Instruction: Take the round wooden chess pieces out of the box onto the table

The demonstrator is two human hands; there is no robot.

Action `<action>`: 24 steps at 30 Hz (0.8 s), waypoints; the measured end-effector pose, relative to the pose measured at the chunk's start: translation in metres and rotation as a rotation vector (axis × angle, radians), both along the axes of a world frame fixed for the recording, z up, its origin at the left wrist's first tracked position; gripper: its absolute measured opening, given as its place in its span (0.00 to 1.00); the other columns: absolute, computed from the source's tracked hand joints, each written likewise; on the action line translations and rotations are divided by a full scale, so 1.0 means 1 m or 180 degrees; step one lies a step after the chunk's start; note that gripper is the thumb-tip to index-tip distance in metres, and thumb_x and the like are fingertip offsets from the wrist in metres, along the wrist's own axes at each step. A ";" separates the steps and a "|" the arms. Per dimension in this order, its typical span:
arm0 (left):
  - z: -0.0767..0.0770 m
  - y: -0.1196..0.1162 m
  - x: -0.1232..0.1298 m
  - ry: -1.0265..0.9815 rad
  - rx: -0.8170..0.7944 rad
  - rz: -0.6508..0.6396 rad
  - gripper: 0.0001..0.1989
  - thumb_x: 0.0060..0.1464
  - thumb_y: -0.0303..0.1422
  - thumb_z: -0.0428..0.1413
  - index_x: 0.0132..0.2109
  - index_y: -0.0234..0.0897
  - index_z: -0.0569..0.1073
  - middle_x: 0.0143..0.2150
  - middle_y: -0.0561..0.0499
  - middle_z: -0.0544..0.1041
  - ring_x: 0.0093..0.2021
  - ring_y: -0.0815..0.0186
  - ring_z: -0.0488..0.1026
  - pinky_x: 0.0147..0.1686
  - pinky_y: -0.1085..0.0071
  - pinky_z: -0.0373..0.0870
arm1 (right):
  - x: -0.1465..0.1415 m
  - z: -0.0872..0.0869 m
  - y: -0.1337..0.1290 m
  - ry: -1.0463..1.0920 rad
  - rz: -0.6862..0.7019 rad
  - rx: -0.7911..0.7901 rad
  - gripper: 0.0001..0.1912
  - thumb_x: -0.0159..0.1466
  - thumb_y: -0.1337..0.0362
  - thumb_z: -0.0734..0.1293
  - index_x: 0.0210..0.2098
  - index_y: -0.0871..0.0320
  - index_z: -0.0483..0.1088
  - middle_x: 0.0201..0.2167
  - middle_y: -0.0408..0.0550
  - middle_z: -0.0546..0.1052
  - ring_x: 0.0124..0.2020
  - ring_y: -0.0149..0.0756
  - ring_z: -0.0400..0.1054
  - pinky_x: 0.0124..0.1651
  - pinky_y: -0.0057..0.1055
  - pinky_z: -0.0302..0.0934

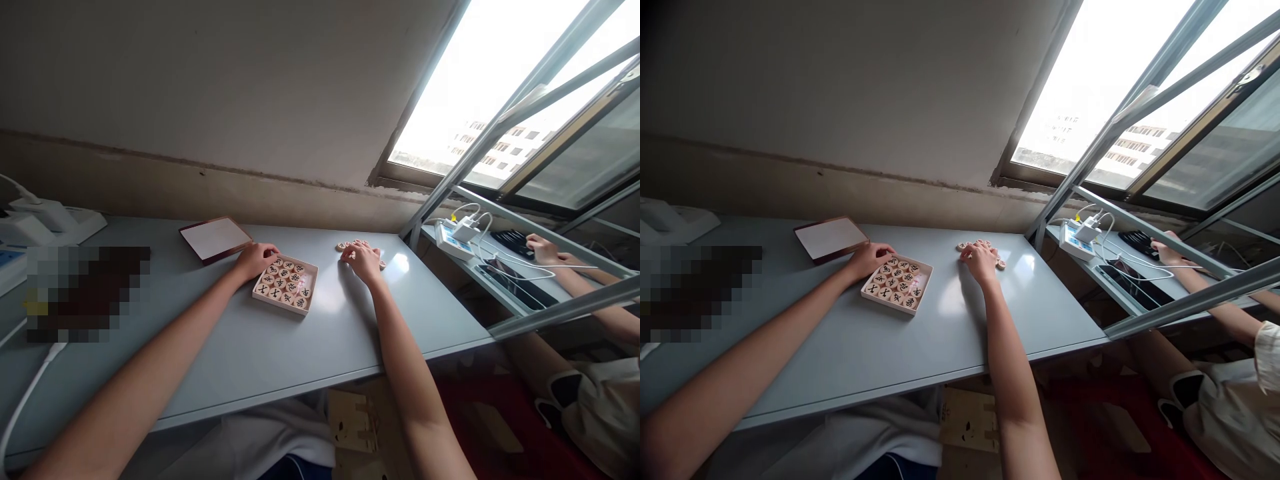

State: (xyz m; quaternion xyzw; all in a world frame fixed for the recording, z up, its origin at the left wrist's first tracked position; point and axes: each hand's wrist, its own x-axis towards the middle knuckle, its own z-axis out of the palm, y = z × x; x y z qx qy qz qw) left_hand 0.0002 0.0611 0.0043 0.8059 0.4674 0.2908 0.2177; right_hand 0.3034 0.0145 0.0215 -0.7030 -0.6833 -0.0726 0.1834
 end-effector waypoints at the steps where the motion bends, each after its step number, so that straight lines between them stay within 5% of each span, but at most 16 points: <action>1: 0.000 0.000 0.000 -0.0006 -0.0017 0.0005 0.14 0.49 0.36 0.50 0.35 0.37 0.78 0.29 0.49 0.78 0.30 0.63 0.72 0.32 0.70 0.63 | 0.000 -0.001 0.001 0.0016 -0.0006 0.0016 0.07 0.60 0.64 0.63 0.28 0.54 0.72 0.37 0.46 0.75 0.46 0.41 0.62 0.42 0.37 0.46; 12: 0.001 -0.001 0.000 0.0107 -0.0062 0.0014 0.15 0.51 0.38 0.49 0.37 0.36 0.77 0.32 0.49 0.79 0.32 0.62 0.73 0.32 0.71 0.63 | 0.008 0.009 -0.004 -0.0242 -0.0435 -0.0238 0.10 0.59 0.56 0.66 0.28 0.55 0.71 0.37 0.47 0.75 0.42 0.41 0.63 0.41 0.36 0.43; 18: 0.002 -0.002 0.001 0.0098 -0.0041 0.0020 0.14 0.51 0.36 0.49 0.36 0.37 0.77 0.32 0.49 0.79 0.32 0.63 0.73 0.32 0.71 0.63 | 0.000 0.011 -0.007 -0.0267 -0.0300 -0.0237 0.09 0.61 0.62 0.62 0.27 0.55 0.72 0.37 0.47 0.76 0.45 0.42 0.62 0.43 0.36 0.43; 24: 0.003 -0.002 0.001 0.0105 -0.0063 0.0050 0.13 0.50 0.35 0.50 0.36 0.36 0.78 0.31 0.49 0.79 0.32 0.63 0.72 0.31 0.71 0.62 | -0.005 0.017 -0.009 0.0023 -0.0037 -0.0216 0.09 0.61 0.60 0.62 0.29 0.55 0.71 0.30 0.45 0.75 0.38 0.38 0.64 0.43 0.35 0.47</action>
